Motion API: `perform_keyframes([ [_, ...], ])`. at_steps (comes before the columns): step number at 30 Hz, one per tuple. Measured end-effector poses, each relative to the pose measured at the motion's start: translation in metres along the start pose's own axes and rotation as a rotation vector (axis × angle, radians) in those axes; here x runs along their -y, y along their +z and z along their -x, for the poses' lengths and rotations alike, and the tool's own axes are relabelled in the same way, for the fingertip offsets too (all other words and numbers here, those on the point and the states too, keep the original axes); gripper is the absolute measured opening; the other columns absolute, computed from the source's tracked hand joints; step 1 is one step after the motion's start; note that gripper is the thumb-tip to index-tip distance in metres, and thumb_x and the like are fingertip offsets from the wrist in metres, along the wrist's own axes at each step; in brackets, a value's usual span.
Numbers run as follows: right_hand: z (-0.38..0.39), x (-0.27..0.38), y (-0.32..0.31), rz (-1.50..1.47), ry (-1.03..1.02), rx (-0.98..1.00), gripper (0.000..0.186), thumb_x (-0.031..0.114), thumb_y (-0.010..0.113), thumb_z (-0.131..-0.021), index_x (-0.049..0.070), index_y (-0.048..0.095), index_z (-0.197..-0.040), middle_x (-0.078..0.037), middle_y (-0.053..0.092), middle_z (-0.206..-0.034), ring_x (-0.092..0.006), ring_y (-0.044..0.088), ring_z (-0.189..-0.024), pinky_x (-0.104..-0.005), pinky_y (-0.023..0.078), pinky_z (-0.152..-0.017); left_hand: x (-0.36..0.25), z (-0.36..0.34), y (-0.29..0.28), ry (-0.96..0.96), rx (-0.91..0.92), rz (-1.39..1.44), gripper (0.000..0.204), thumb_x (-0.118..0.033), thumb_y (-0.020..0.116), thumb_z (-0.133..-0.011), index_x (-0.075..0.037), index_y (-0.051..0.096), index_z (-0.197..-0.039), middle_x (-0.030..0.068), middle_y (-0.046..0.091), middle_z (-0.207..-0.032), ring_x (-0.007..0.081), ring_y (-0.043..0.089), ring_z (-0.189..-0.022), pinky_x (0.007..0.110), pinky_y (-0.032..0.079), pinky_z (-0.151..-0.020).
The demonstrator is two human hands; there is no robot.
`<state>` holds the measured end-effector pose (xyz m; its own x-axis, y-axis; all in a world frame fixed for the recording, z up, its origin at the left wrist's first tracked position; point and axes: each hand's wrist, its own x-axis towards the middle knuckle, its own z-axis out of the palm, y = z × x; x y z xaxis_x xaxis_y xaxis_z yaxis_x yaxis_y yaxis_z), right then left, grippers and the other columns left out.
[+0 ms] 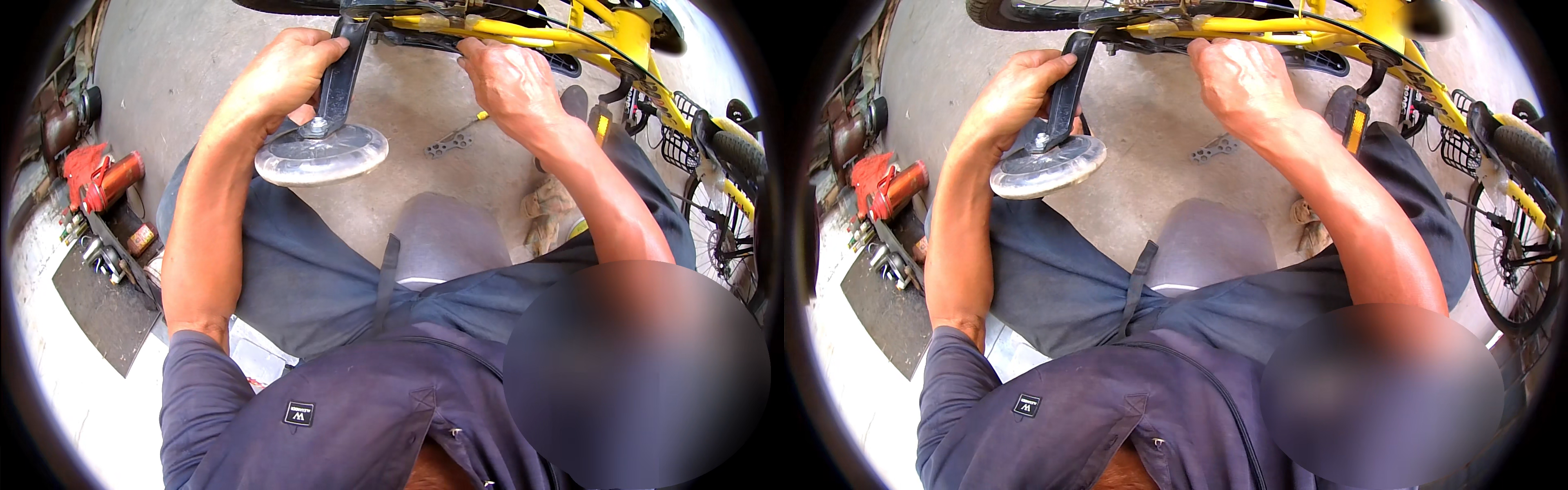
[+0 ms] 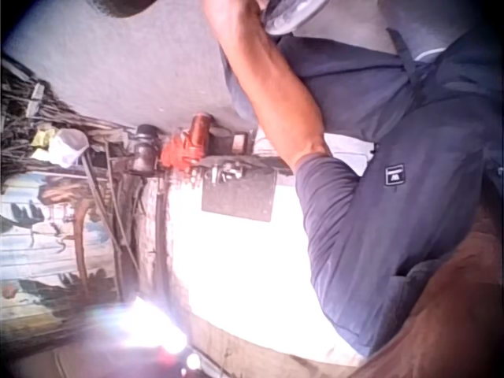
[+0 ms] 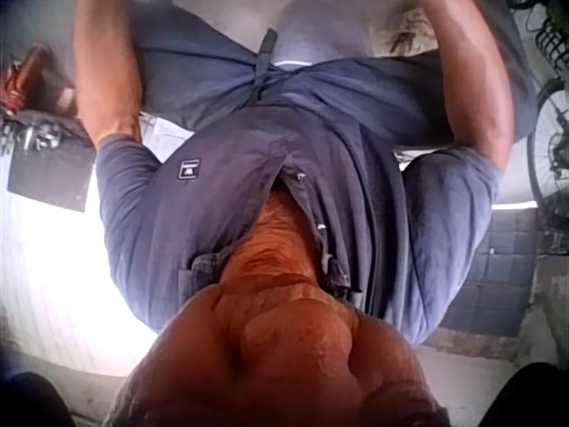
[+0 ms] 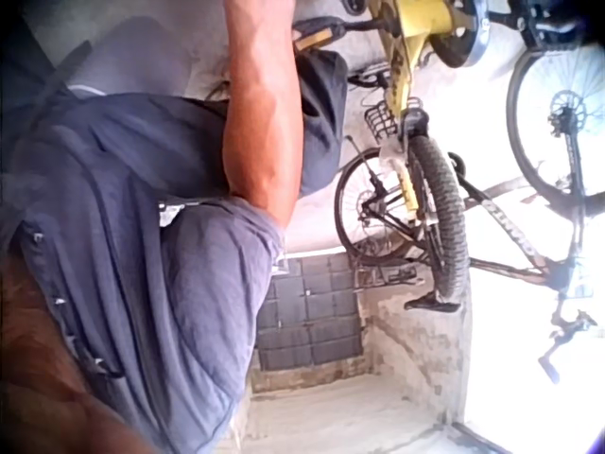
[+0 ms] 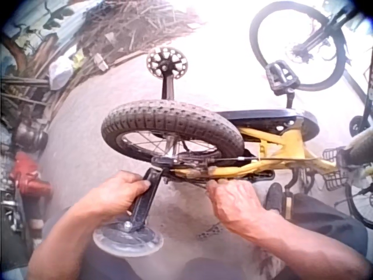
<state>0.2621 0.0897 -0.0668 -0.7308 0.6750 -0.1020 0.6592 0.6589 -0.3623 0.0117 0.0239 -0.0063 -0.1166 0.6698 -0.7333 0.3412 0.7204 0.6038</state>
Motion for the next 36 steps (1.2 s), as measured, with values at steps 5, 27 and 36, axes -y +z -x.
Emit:
perform_keyframes([
  [5,0.0,0.001,0.001,0.011,-0.032,-0.03,0.019,0.018,0.057,-0.092,0.003,0.062,-0.103,-0.019,0.066,-0.083,-0.0384,0.064,-0.08,-0.0468,0.049,-0.069,0.0,0.001,0.0,0.018,0.027,-0.003,0.029,-0.026,0.048,-0.099,0.0,0.057,-0.09,0.0099,0.062,-0.068,0.017,0.063,-0.053,0.028,0.051,-0.05],
  [27,-0.007,0.014,-0.009,-0.004,-0.078,-0.055,0.014,0.016,0.057,-0.09,0.005,0.061,-0.097,-0.017,0.064,-0.083,-0.0376,0.063,-0.08,-0.0467,0.049,-0.069,-0.001,0.002,0.0,0.01,0.011,-0.034,0.03,-0.026,0.048,-0.1,0.0,0.058,-0.091,0.01,0.062,-0.067,0.0169,0.063,-0.053,0.028,0.051,-0.05],
  [36,-0.011,0.017,-0.009,-0.005,-0.082,-0.029,0.015,0.017,0.058,-0.09,0.004,0.061,-0.097,-0.018,0.065,-0.083,-0.038,0.064,-0.081,-0.0471,0.049,-0.07,0.0,0.004,0.001,0.037,-0.005,-0.046,0.03,-0.026,0.048,-0.1,0.0,0.058,-0.091,0.0094,0.063,-0.066,0.0163,0.063,-0.053,0.028,0.052,-0.051],
])
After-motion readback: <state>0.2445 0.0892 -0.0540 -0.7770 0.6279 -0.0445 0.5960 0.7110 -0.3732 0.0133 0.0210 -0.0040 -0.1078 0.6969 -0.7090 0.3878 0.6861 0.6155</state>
